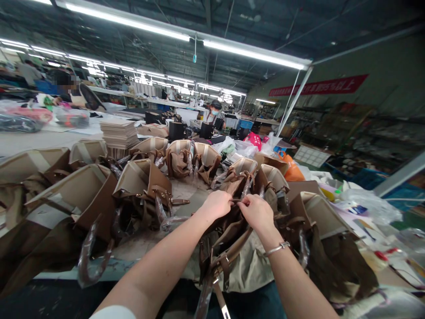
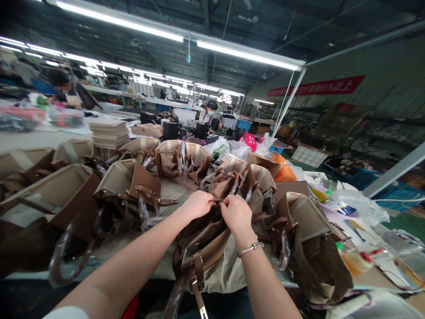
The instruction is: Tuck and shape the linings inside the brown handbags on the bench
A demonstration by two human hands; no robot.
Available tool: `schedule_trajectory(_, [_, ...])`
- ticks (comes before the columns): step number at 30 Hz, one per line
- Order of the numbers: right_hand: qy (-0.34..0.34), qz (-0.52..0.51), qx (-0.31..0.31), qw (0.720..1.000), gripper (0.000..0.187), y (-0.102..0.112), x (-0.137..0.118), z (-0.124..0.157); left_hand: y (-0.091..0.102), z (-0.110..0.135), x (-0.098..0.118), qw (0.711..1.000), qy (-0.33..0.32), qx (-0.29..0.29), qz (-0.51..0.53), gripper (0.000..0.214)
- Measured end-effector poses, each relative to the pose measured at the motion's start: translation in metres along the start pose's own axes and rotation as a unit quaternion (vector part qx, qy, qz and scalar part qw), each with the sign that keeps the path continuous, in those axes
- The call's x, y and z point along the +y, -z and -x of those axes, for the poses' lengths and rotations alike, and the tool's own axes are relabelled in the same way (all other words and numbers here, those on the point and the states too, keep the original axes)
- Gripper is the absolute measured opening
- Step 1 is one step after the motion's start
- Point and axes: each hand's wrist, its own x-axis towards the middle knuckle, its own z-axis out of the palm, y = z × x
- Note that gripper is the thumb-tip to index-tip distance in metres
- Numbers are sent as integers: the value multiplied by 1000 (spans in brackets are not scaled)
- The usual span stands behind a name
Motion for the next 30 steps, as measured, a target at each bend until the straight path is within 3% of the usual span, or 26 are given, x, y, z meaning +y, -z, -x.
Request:
schedule_trajectory(8, [-39,-61,-6,997,19,-3,4,-4,0,0,2,1000,19,-2,-6,24])
schedule_trajectory(12, [-5,-65,-8,998,11,-4,5,-3,-3,-1,1,1000,11,3,-11,24])
schedule_trajectory(18, [44,-44,-23,998,12,-2,5,-3,-5,1,0,1000,2,12,-21,25])
schedule_trajectory(30, [48,-14,-38,998,16,-4,0,-8,1,-11,13,999,-22,2,-26,23])
